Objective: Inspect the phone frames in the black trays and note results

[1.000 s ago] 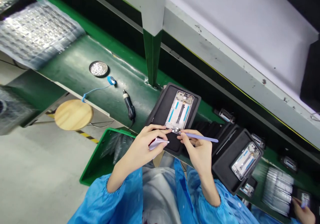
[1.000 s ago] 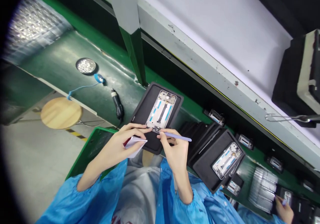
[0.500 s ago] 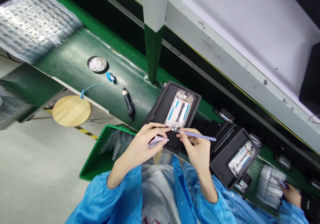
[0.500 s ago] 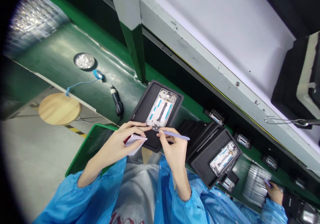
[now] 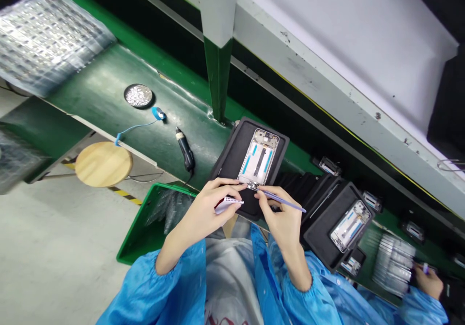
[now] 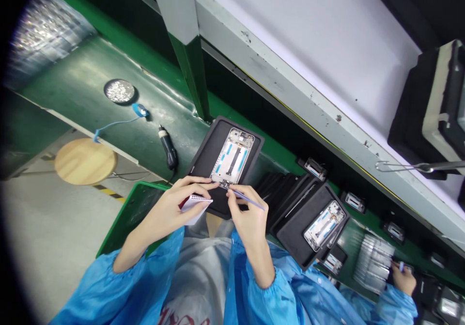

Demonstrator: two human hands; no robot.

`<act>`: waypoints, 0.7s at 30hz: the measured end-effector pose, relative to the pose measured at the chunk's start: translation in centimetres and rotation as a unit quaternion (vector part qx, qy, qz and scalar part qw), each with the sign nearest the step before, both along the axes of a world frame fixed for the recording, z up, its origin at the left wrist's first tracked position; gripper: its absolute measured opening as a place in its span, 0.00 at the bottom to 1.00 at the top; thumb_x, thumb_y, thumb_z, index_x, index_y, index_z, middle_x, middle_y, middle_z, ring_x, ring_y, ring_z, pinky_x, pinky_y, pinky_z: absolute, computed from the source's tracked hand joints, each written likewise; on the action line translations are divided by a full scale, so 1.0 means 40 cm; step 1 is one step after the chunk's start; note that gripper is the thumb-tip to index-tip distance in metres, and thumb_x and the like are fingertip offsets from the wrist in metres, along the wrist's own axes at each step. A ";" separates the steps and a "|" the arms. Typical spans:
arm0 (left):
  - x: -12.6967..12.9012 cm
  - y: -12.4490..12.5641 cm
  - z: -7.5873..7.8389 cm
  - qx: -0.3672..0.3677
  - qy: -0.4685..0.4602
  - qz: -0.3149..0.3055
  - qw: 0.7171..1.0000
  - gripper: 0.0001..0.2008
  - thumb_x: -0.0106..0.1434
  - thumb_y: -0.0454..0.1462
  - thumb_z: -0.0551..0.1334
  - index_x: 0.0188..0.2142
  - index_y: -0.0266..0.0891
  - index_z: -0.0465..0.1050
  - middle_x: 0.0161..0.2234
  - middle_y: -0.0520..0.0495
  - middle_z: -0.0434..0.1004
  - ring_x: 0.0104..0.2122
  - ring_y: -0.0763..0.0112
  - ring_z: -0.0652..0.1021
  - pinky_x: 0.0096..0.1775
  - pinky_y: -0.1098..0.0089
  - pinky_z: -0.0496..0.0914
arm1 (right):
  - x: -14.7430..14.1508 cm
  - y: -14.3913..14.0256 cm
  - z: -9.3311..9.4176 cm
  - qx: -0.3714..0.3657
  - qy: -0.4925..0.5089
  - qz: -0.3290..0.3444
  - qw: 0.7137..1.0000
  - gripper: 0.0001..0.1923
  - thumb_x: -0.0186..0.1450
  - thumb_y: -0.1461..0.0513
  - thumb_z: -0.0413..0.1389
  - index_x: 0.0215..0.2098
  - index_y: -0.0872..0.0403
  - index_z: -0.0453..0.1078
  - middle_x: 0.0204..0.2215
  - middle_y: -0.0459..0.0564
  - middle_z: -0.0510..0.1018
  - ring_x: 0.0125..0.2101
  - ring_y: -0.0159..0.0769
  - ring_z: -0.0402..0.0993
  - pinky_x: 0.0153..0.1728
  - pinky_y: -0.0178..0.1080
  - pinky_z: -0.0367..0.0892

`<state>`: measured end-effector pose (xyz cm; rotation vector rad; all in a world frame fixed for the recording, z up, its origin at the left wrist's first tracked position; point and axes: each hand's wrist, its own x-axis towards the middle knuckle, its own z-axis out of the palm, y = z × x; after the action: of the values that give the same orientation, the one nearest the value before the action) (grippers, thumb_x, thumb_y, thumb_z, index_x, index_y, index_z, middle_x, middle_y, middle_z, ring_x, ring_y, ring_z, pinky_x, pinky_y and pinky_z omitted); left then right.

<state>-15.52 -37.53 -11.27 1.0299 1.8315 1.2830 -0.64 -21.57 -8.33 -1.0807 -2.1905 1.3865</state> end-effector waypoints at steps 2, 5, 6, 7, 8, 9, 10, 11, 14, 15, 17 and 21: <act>0.000 -0.001 -0.001 -0.001 0.002 0.005 1.000 0.06 0.76 0.38 0.65 0.43 0.47 0.83 0.59 0.44 0.90 0.65 0.54 0.82 0.66 0.52 0.76 | 0.004 -0.005 -0.002 0.024 0.007 0.004 1.000 0.08 0.73 0.60 0.63 0.41 0.49 0.86 0.37 0.51 0.91 0.36 0.41 0.92 0.34 0.37 0.88; -0.003 0.002 0.000 -0.009 0.008 0.008 1.000 0.06 0.76 0.38 0.66 0.43 0.47 0.84 0.60 0.43 0.89 0.65 0.53 0.82 0.66 0.51 0.77 | 0.003 -0.009 -0.014 0.031 0.030 -0.003 0.999 0.08 0.73 0.61 0.62 0.41 0.49 0.86 0.37 0.51 0.91 0.36 0.39 0.92 0.35 0.37 0.88; -0.003 0.003 0.001 -0.011 0.011 0.005 1.000 0.06 0.75 0.39 0.66 0.43 0.47 0.84 0.60 0.43 0.89 0.65 0.53 0.82 0.65 0.51 0.77 | 0.001 -0.012 -0.019 0.029 0.036 -0.005 0.999 0.08 0.73 0.61 0.62 0.42 0.49 0.86 0.37 0.51 0.91 0.36 0.39 0.91 0.35 0.36 0.87; -0.002 0.002 0.002 -0.013 0.012 0.000 1.000 0.06 0.75 0.39 0.66 0.43 0.47 0.84 0.60 0.43 0.89 0.65 0.52 0.82 0.65 0.51 0.77 | 0.000 -0.016 -0.024 0.027 0.040 -0.005 0.999 0.09 0.74 0.60 0.62 0.42 0.49 0.86 0.38 0.50 0.91 0.36 0.38 0.91 0.35 0.36 0.87; 0.000 -0.001 0.004 -0.013 0.011 -0.003 1.000 0.06 0.75 0.40 0.66 0.43 0.47 0.85 0.59 0.43 0.90 0.64 0.52 0.83 0.66 0.50 0.77 | 0.001 -0.022 -0.028 0.025 0.044 -0.007 0.999 0.09 0.74 0.60 0.61 0.41 0.49 0.86 0.38 0.50 0.91 0.36 0.38 0.90 0.36 0.36 0.87; 0.002 -0.008 0.004 -0.010 0.007 0.001 1.000 0.06 0.74 0.40 0.66 0.42 0.47 0.84 0.58 0.44 0.90 0.64 0.52 0.83 0.66 0.50 0.76 | 0.003 -0.030 -0.031 0.022 0.052 -0.012 0.998 0.09 0.74 0.60 0.61 0.41 0.49 0.86 0.38 0.50 0.91 0.37 0.37 0.90 0.37 0.36 0.87; 0.003 -0.018 0.004 -0.010 0.000 0.016 1.000 0.06 0.75 0.41 0.67 0.42 0.48 0.84 0.58 0.44 0.90 0.65 0.51 0.83 0.68 0.49 0.75 | 0.007 -0.041 -0.033 0.020 0.066 -0.023 0.997 0.09 0.74 0.59 0.61 0.42 0.48 0.85 0.39 0.50 0.91 0.37 0.37 0.90 0.38 0.37 0.87; 0.000 -0.031 0.001 -0.007 -0.009 0.043 0.999 0.06 0.74 0.43 0.67 0.40 0.48 0.82 0.57 0.45 0.91 0.65 0.50 0.82 0.69 0.48 0.73 | 0.013 -0.052 -0.035 0.021 0.084 -0.045 0.995 0.09 0.74 0.59 0.61 0.42 0.48 0.85 0.40 0.51 0.91 0.39 0.38 0.90 0.42 0.38 0.87; -0.034 -0.069 -0.026 -0.060 -0.037 0.213 0.974 0.14 0.73 0.52 0.70 0.37 0.48 0.77 0.65 0.54 0.86 0.69 0.46 0.79 0.70 0.47 0.73 | 0.041 -0.090 -0.047 0.033 0.131 -0.141 0.981 0.06 0.74 0.60 0.61 0.44 0.49 0.82 0.51 0.56 0.90 0.54 0.45 0.89 0.58 0.46 0.83; -0.051 -0.076 -0.039 -0.098 -0.066 0.258 0.959 0.17 0.67 0.55 0.74 0.36 0.49 0.77 0.66 0.60 0.85 0.61 0.46 0.84 0.59 0.51 0.82 | 0.051 -0.102 -0.055 0.031 0.128 -0.168 0.977 0.06 0.73 0.61 0.61 0.44 0.50 0.81 0.56 0.58 0.88 0.59 0.47 0.86 0.63 0.49 0.80; -0.080 -0.081 -0.066 -0.168 -0.153 0.261 0.938 0.22 0.58 0.59 0.79 0.36 0.50 0.79 0.67 0.68 0.83 0.40 0.55 0.87 0.31 0.62 0.83 | 0.069 -0.120 -0.076 0.009 0.100 -0.200 0.975 0.06 0.72 0.63 0.58 0.45 0.49 0.78 0.58 0.59 0.87 0.62 0.47 0.84 0.65 0.50 0.78; -0.090 -0.060 -0.090 -0.170 -0.185 0.287 0.924 0.25 0.45 0.52 0.84 0.38 0.47 0.82 0.56 0.55 0.90 0.27 0.67 0.82 0.22 0.72 0.78 | 0.077 -0.121 -0.118 -0.018 0.065 -0.207 0.976 0.13 0.69 0.70 0.50 0.39 0.48 0.71 0.38 0.50 0.88 0.41 0.41 0.88 0.47 0.40 0.81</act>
<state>-19.14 -39.94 -14.86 0.0407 2.0169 1.2945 2.46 -26.39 -13.03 -1.3272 -1.7276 1.2672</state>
